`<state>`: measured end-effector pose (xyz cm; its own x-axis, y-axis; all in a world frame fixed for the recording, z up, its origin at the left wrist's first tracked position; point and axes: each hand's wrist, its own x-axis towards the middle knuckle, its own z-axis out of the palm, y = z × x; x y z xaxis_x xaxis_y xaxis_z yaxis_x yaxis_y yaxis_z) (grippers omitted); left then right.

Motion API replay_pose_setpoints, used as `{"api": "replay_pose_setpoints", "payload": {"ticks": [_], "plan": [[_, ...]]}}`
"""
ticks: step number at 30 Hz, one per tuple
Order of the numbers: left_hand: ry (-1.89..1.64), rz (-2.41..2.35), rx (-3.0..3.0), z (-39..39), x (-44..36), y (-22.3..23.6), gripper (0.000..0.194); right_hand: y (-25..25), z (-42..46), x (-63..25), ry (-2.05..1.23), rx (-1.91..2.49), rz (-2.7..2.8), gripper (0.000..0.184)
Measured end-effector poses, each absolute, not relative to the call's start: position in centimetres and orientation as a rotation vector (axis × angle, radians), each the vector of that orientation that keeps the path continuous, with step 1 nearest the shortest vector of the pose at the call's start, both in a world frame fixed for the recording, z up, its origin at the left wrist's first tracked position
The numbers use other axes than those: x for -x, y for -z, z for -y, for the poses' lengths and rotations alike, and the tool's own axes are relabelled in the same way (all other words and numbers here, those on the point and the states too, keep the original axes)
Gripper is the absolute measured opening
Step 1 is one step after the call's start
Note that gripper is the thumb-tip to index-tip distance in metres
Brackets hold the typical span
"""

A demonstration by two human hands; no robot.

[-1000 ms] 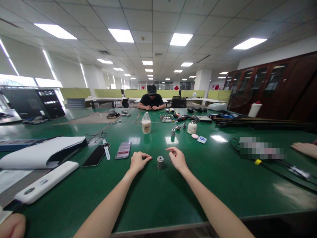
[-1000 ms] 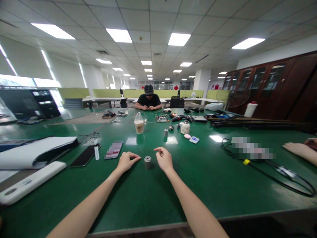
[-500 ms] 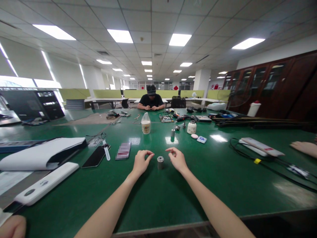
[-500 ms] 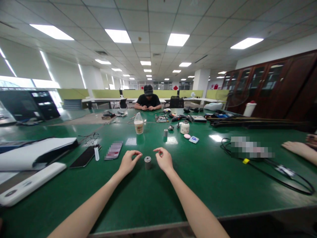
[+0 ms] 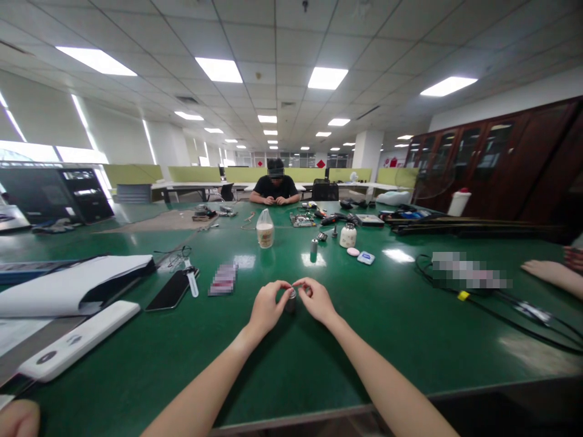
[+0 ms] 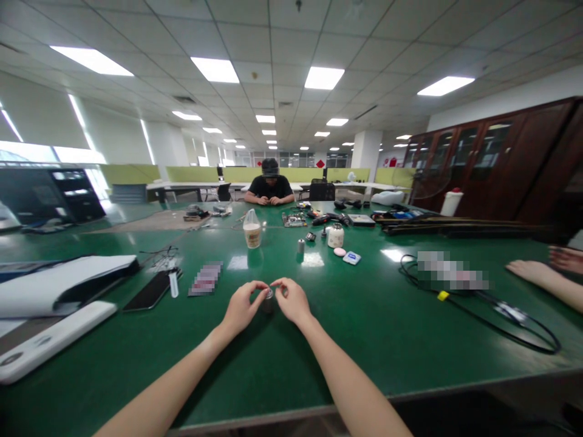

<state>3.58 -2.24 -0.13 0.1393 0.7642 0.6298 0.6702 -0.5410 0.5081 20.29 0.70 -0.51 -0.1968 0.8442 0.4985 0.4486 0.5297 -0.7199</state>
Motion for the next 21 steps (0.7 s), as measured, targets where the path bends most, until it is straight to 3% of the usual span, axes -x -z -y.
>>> {"api": "replay_pose_setpoints", "payload": {"ticks": [21], "plan": [[-1.472, -1.435, -2.203, 2.5, -2.8, 0.5, 0.030, 0.6, 0.5, -19.3, -0.471, 0.995, 1.854, 0.024]]}}
